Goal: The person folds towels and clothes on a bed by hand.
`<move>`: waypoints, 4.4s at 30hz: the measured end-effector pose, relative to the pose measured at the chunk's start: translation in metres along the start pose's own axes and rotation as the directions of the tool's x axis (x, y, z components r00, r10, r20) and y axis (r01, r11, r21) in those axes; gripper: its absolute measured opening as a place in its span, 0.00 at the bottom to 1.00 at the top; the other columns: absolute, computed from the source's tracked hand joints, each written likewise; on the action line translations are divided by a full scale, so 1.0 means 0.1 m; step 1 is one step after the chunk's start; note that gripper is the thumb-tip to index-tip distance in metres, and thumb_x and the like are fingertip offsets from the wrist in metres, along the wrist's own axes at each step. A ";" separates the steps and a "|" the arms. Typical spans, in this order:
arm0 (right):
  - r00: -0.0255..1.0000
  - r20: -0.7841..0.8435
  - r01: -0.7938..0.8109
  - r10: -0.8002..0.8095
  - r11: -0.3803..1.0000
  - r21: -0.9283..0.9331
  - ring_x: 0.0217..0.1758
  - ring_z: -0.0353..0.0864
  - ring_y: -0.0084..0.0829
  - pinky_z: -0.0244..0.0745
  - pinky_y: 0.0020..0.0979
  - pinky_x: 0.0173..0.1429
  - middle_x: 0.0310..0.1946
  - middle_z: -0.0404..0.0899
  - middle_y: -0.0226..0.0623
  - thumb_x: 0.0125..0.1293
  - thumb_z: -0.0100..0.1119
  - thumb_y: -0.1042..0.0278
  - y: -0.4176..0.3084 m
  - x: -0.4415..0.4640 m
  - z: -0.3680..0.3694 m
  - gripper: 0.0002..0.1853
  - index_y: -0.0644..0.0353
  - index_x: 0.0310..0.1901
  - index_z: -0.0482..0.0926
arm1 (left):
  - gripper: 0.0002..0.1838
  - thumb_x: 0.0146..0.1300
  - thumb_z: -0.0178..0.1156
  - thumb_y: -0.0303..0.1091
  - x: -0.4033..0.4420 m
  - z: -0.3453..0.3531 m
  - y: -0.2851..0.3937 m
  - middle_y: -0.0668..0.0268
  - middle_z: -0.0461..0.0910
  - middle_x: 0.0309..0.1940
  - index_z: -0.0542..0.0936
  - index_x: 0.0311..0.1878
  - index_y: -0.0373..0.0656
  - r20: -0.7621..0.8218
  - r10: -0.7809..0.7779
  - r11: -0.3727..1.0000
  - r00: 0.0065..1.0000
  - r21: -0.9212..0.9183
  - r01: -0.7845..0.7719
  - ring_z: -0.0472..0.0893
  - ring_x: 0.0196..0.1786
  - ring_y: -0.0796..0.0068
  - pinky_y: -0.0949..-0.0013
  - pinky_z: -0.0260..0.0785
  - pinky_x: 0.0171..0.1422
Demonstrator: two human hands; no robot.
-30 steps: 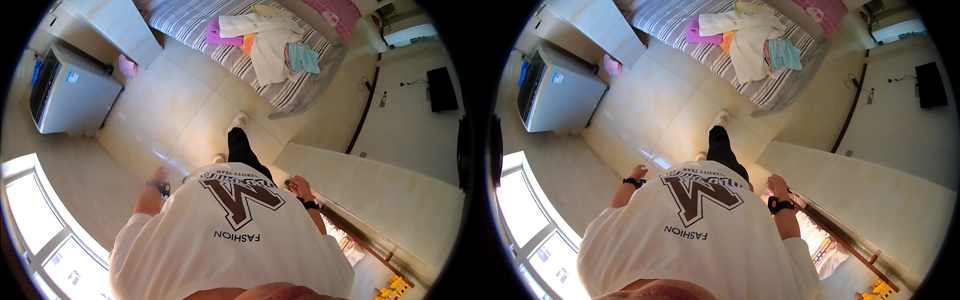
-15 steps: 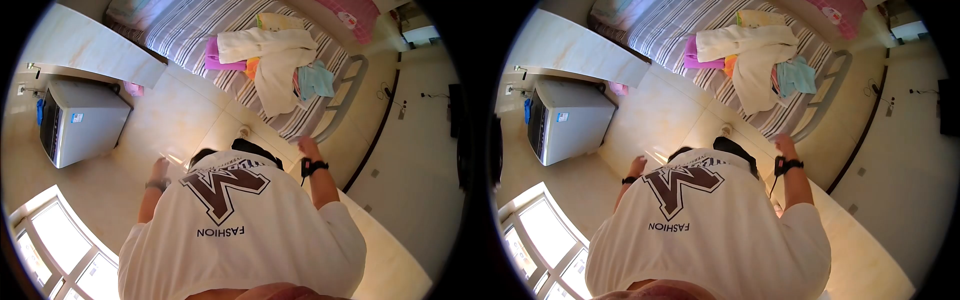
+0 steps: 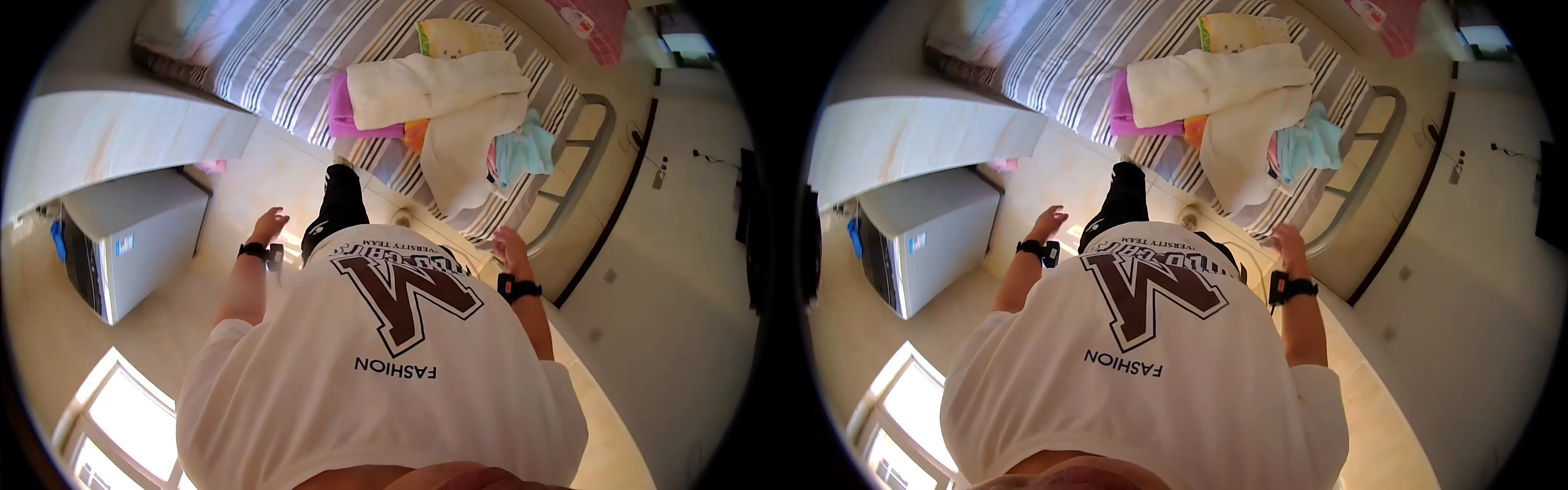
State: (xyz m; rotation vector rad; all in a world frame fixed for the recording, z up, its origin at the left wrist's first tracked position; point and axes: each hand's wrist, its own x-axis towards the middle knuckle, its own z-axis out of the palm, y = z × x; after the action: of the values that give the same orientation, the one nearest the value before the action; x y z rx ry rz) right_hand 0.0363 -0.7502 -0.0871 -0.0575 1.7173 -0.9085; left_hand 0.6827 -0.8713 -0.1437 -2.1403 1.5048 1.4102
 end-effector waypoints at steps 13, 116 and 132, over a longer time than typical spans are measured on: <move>0.989 -0.095 -0.117 0.115 0.993 -0.022 0.47 0.76 0.24 0.72 0.31 0.50 0.45 0.77 0.30 0.65 0.58 0.64 -0.77 0.03 1.94 0.23 0.57 0.60 0.69 | 0.39 0.57 0.63 0.46 2.49 -1.17 2.79 0.47 0.73 0.58 0.61 0.69 0.43 0.247 0.499 0.843 0.831 0.084 -0.531 0.73 0.61 0.50 0.57 0.65 0.64; 0.130 0.233 0.683 -0.964 -0.083 -0.726 0.35 0.78 0.41 0.74 0.40 0.36 0.33 0.76 0.36 0.48 0.57 0.80 -3.41 -0.37 2.24 0.21 0.51 0.46 0.75 | 0.19 0.68 0.46 0.27 -0.70 -2.99 4.95 0.54 0.75 0.49 0.65 0.61 0.36 -0.603 0.367 0.221 0.708 -0.683 -0.696 0.77 0.52 0.63 0.59 0.71 0.59; 0.545 -0.308 0.316 -0.780 0.532 -0.786 0.37 0.81 0.27 0.74 0.27 0.42 0.34 0.82 0.34 0.60 0.55 0.75 -2.78 0.12 0.64 0.05 0.60 0.36 0.80 | 0.14 0.69 0.49 0.31 0.50 -3.73 2.74 0.62 0.79 0.45 0.75 0.55 0.38 -0.757 0.150 0.627 0.636 -0.424 -0.653 0.79 0.47 0.69 0.70 0.75 0.48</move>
State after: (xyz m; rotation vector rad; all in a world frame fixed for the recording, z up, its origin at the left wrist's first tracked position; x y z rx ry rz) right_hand -0.0251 -0.9850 0.0630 -0.9990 2.7176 -0.7794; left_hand 0.6861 -1.2574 0.1163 -3.1590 2.1353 1.6092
